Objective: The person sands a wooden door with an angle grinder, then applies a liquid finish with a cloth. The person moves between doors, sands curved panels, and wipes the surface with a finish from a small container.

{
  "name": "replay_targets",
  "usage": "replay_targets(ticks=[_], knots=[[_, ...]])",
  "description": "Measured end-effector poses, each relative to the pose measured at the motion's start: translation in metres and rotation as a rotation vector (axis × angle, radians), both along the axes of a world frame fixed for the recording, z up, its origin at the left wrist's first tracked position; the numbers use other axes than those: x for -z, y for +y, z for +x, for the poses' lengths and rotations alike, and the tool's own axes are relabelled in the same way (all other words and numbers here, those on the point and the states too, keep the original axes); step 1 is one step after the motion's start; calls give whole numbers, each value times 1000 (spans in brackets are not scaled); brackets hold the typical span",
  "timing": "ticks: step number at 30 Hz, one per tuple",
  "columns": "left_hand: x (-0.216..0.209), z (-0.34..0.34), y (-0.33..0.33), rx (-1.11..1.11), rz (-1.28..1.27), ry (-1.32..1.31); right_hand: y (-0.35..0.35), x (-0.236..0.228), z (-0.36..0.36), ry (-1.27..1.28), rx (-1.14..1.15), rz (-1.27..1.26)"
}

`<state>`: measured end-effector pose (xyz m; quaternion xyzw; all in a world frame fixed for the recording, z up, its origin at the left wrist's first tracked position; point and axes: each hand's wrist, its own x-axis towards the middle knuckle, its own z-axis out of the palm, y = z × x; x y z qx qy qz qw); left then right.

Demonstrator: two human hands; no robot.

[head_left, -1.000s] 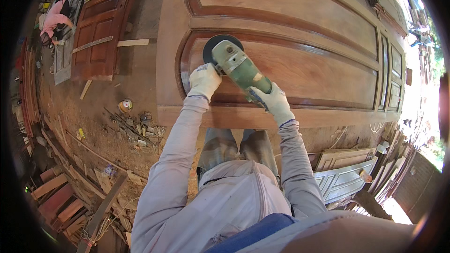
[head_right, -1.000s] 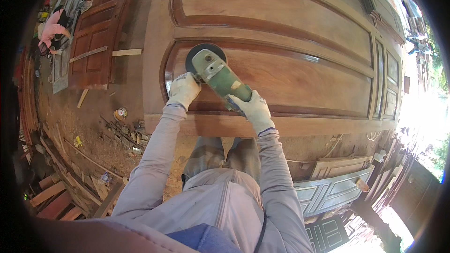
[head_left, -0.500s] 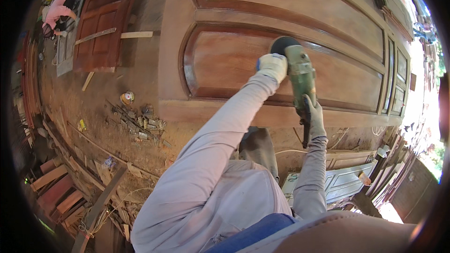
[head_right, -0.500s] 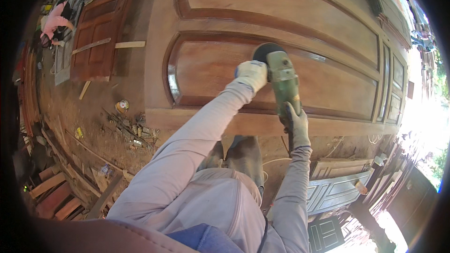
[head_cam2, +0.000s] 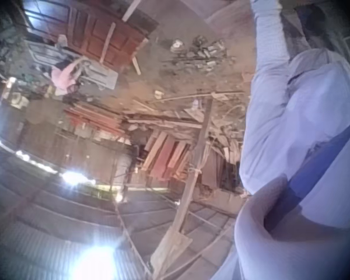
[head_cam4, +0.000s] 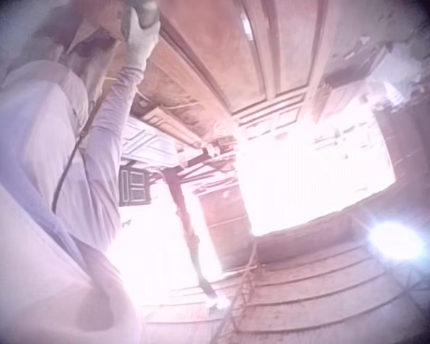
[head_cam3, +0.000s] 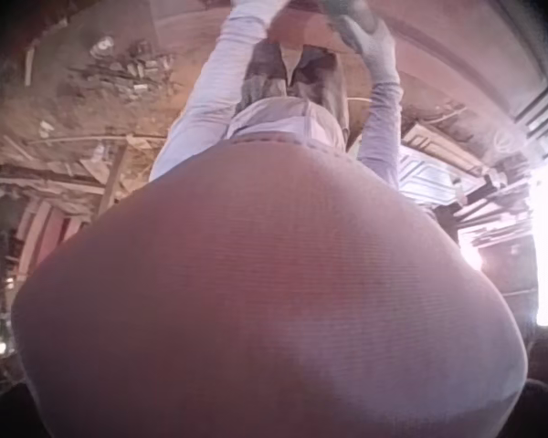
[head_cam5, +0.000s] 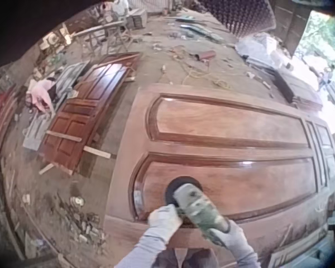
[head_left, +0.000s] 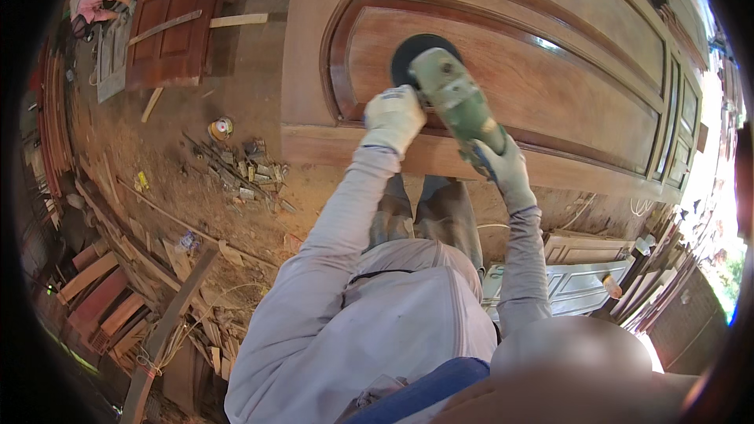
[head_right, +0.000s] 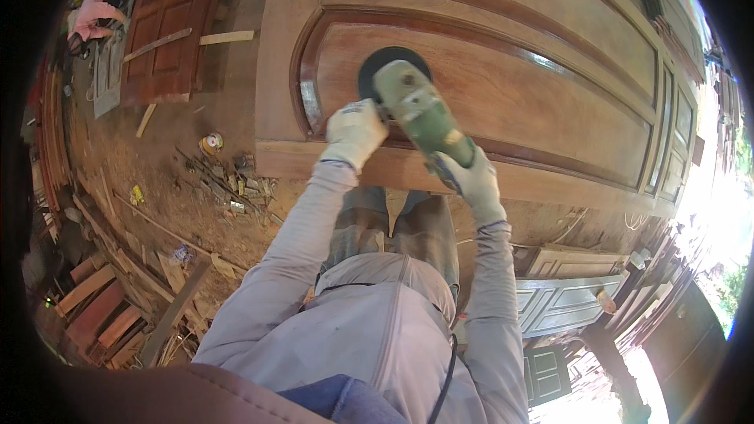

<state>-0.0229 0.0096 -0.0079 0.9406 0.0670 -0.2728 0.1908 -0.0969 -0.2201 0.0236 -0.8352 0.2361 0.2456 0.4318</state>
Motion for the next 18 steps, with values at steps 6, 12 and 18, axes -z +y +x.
replay_targets(ticks=[6,12,18], knots=[[0,-15,66,-150,99,-37,61,-6,36,112,-267,-178],[10,-18,30,-98,44,-57,29,-13,21,42,-105,16],[4,-5,0,-57,-69,27,-9,15,1,-43,18,15]])
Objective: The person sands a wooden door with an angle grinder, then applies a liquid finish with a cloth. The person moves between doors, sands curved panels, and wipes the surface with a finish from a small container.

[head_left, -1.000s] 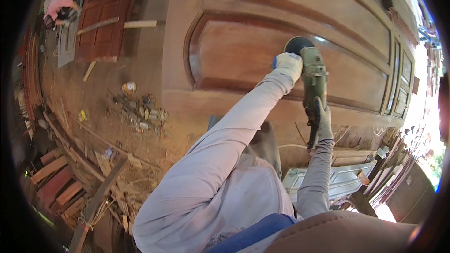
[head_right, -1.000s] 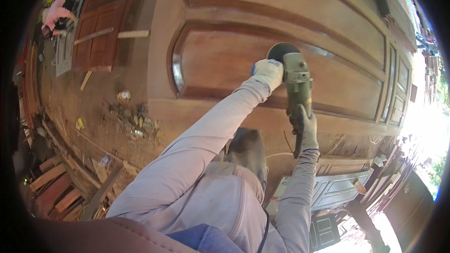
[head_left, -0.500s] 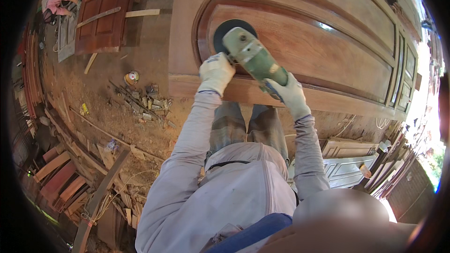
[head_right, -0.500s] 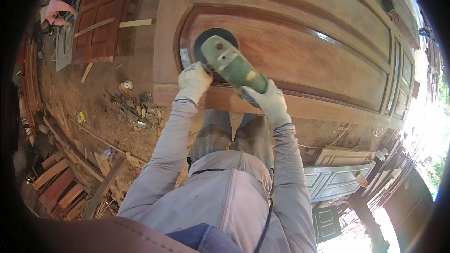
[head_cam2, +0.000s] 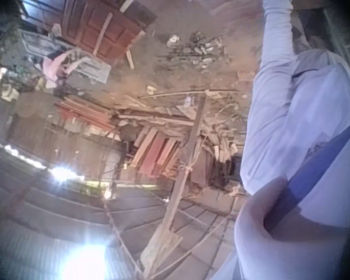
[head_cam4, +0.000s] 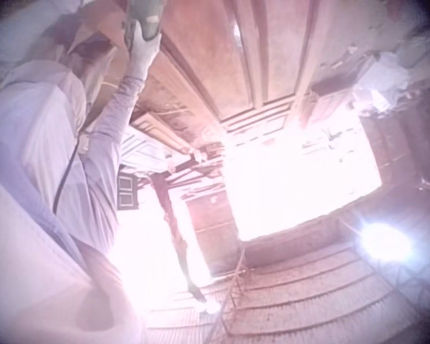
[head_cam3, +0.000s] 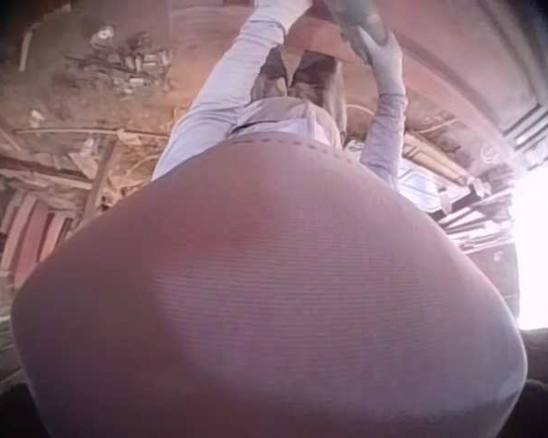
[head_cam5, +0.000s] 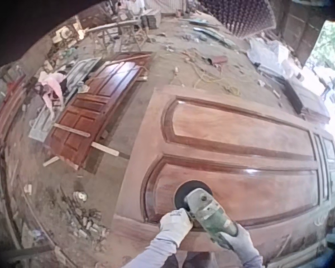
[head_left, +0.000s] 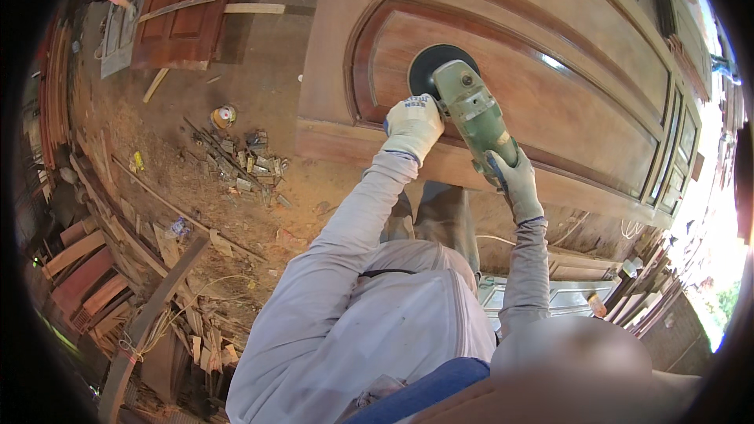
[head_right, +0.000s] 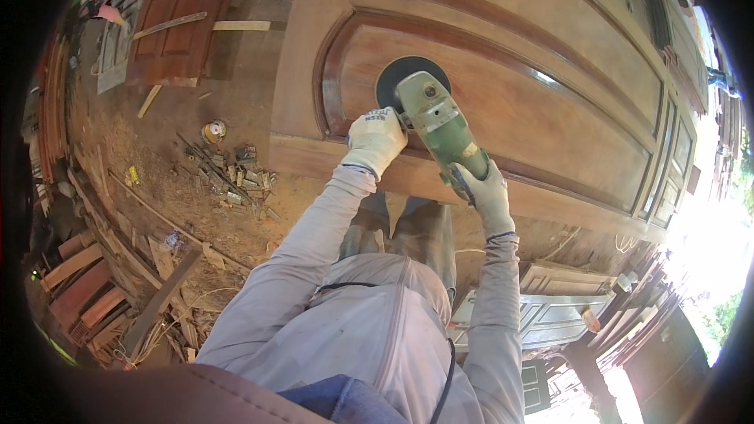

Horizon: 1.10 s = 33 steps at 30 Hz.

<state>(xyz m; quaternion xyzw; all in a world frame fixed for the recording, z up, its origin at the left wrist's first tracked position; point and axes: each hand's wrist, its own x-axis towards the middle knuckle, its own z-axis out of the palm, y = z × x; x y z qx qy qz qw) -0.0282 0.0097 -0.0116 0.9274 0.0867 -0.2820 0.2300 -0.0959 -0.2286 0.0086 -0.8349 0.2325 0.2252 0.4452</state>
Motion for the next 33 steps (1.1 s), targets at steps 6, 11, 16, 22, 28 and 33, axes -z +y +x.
replay_targets(ticks=[6,11,16,22,28,33], knots=[[0,12,-27,85,-63,57,-11,-10,-11,59,187,91],[1,8,-30,109,-69,-62,-18,-3,-18,75,152,57],[7,-10,32,60,115,-170,43,-23,-3,25,-1,137],[-1,-6,27,26,143,-63,26,-5,7,103,-137,-135],[-6,-5,-81,120,87,11,-77,-10,-17,82,16,7],[-1,-7,-185,204,33,49,-175,-11,-36,85,104,-13]])
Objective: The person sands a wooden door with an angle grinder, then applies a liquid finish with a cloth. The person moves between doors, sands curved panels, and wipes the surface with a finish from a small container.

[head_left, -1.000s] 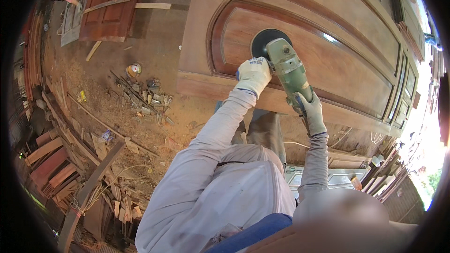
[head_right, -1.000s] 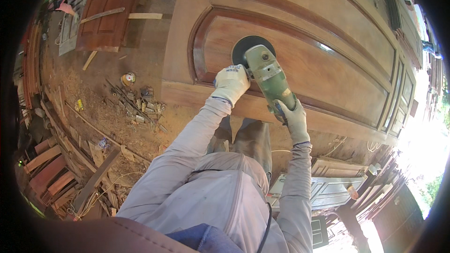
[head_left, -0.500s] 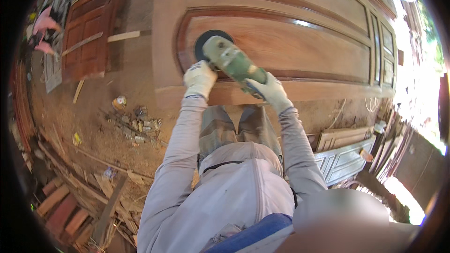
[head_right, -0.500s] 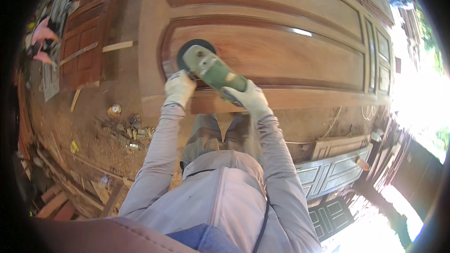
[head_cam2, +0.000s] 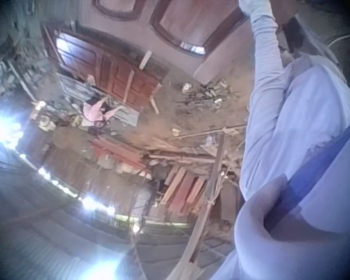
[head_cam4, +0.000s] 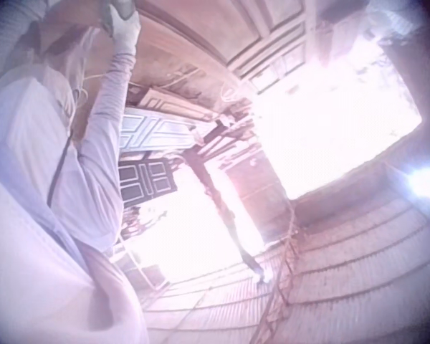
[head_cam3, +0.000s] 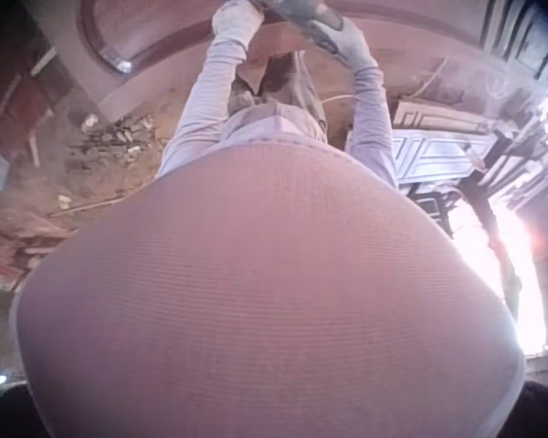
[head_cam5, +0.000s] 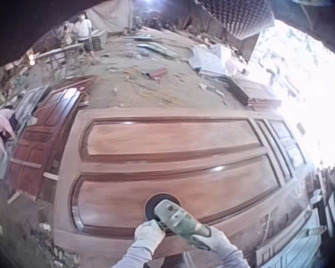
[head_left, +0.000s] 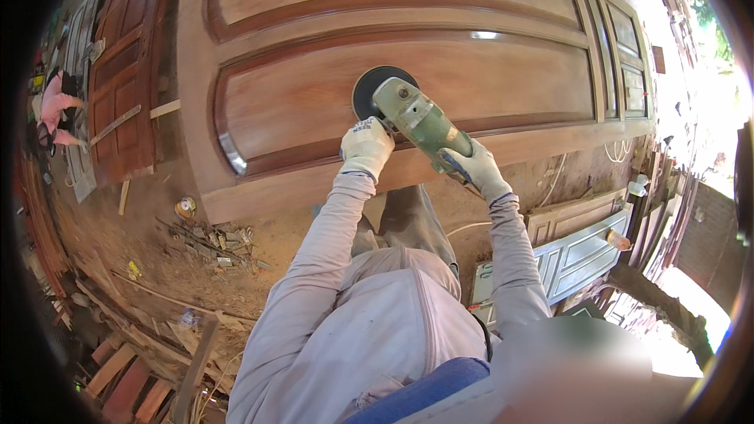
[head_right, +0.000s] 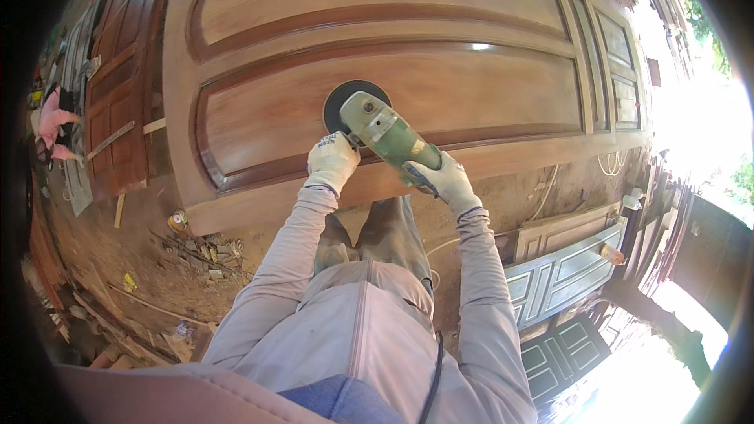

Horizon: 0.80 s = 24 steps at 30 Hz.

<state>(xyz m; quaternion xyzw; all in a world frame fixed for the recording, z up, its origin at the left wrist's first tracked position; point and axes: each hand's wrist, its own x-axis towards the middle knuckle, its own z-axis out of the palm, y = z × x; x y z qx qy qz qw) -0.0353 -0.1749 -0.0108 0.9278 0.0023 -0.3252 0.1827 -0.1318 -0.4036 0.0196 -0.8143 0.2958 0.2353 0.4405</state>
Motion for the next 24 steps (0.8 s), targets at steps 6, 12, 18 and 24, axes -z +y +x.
replay_targets(ticks=[6,12,18,24], knots=[[4,-1,-112,64,-54,-58,-101,-8,-8,7,133,67],[3,13,-207,95,-116,-42,-187,-7,-12,45,221,7],[5,29,-277,216,-162,-74,-242,2,-25,2,327,33],[9,36,-280,282,-170,-123,-238,13,-32,71,462,93]])
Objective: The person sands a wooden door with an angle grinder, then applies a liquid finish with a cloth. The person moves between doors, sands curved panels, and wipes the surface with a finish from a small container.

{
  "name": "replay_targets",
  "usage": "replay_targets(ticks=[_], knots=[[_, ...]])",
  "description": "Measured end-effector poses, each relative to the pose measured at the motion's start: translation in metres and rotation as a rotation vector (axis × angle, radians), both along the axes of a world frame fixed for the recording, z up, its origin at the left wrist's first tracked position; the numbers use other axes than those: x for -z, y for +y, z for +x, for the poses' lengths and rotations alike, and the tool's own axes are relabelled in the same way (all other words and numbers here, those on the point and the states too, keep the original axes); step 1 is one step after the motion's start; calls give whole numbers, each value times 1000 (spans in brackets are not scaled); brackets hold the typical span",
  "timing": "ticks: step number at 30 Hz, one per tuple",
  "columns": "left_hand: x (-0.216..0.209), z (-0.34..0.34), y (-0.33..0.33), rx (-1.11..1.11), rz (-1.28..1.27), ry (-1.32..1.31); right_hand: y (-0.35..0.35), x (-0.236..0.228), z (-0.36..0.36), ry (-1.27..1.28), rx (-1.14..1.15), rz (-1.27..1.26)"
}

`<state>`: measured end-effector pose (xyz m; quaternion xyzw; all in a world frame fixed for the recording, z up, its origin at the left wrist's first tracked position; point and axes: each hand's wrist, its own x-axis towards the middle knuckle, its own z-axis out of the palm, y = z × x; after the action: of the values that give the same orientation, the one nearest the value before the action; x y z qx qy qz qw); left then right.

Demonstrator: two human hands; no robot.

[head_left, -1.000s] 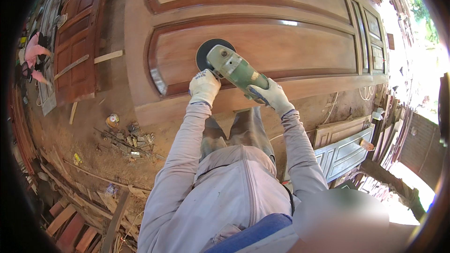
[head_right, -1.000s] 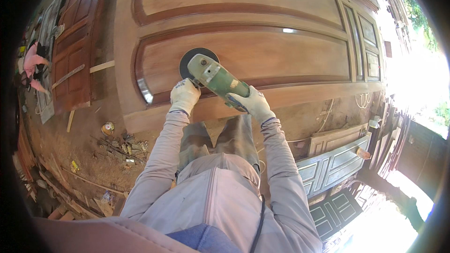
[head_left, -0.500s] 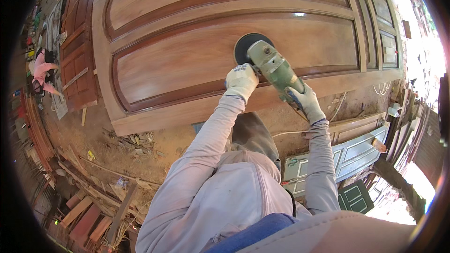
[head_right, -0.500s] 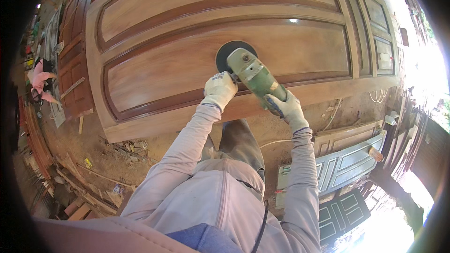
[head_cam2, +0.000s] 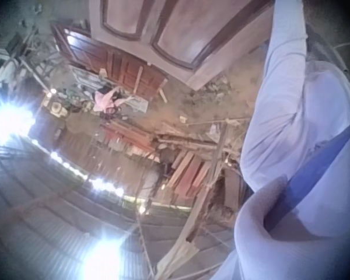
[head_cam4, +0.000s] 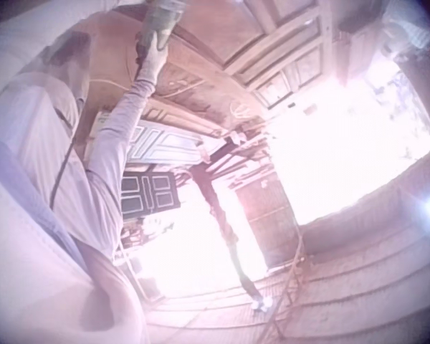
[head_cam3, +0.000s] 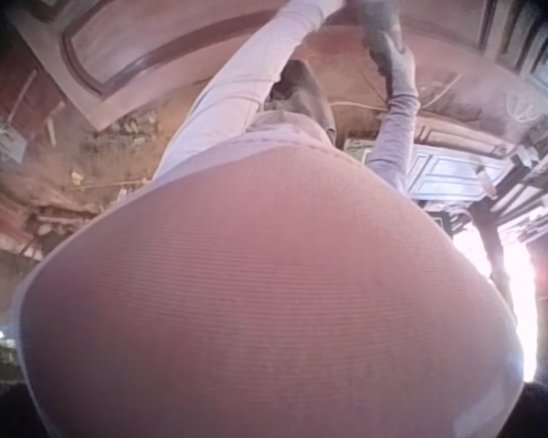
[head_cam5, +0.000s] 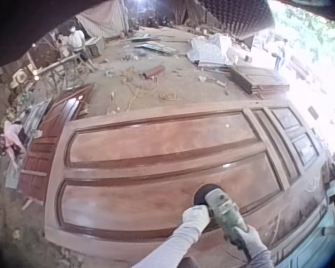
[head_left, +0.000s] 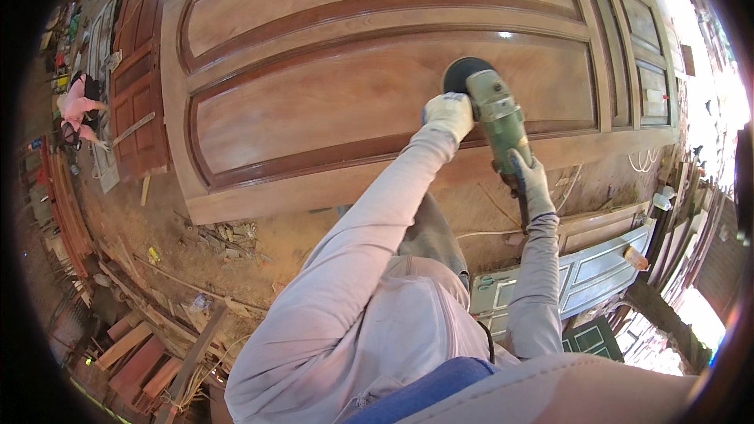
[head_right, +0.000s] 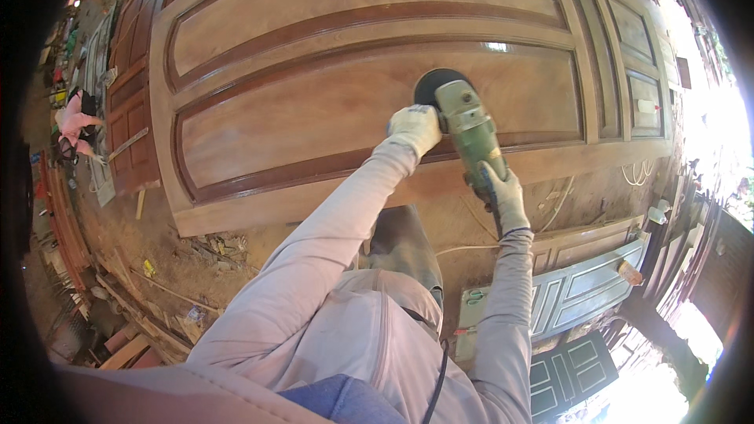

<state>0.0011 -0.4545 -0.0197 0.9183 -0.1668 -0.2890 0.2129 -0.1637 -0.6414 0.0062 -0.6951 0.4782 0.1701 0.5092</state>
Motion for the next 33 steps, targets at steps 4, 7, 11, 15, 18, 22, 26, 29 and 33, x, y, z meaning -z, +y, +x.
replay_targets(ticks=[4,7,11,15,18,22,26,29,33], knots=[[3,-15,66,-125,81,-61,49,-6,14,-120,-209,-37],[-7,-22,109,-257,238,36,82,-14,34,-48,-429,-199],[-2,-28,112,-318,235,27,78,-20,44,-55,-477,-162],[-9,-19,46,-229,150,62,19,-8,27,-135,-319,-96],[2,-12,-6,-143,32,10,-18,-15,20,-61,-199,-55],[6,6,-73,-11,-29,17,-59,-14,5,-33,18,82],[2,16,-81,25,-6,42,-65,-5,2,-63,66,118],[8,10,-46,-29,19,5,-39,-1,9,-28,-18,48],[5,2,32,-122,74,-60,14,11,22,-109,-186,-60]])
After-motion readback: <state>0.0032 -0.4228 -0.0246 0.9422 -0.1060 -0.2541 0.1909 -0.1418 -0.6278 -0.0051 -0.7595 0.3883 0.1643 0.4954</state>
